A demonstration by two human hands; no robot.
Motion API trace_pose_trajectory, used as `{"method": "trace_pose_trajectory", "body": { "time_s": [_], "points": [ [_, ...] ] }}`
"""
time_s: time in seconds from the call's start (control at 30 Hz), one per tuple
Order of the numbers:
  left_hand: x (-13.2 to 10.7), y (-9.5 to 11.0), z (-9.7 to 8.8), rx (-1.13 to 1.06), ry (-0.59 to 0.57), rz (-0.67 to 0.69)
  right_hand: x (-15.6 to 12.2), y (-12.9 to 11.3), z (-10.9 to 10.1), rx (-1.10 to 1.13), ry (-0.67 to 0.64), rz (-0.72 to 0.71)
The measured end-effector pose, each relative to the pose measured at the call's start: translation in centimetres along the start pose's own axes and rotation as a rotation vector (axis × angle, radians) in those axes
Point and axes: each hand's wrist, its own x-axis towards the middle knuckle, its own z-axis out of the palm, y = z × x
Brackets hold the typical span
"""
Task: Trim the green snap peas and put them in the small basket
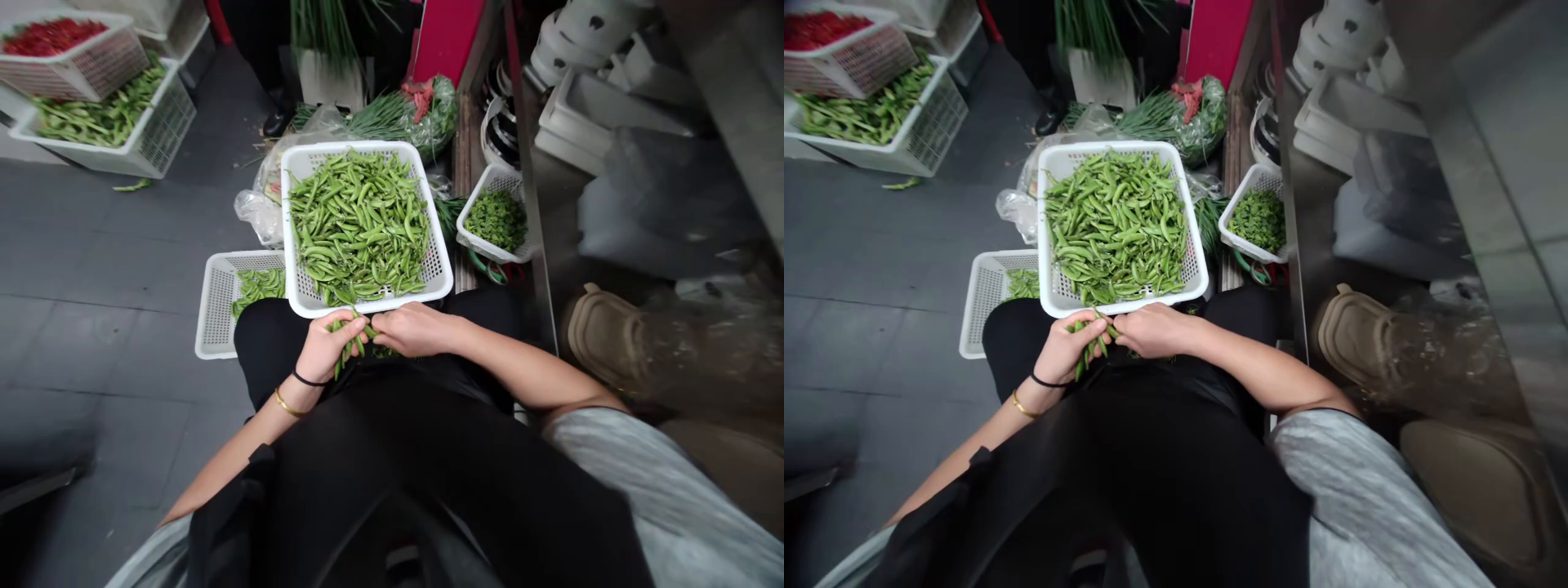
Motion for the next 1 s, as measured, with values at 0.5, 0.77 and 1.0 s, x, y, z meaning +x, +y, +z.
{"method": "trace_pose_trajectory", "body": {
  "time_s": [0.5, 0.77, 1.0],
  "points": [
    [-0.9, -0.4, -1.3, 0.031, -0.501, -0.2, -3.4, 1.1, -0.3, 0.998, 0.306, 0.08],
    [-0.4, -0.4, -1.4, 0.046, -0.645, -0.257, -4.3, 0.7, -1.3, 0.082, 0.429, 0.001],
    [-1.4, 1.2, -0.4, 0.465, -0.568, 0.053, -1.6, -1.5, 0.2, 0.05, 0.197, -0.241]
  ]
}}
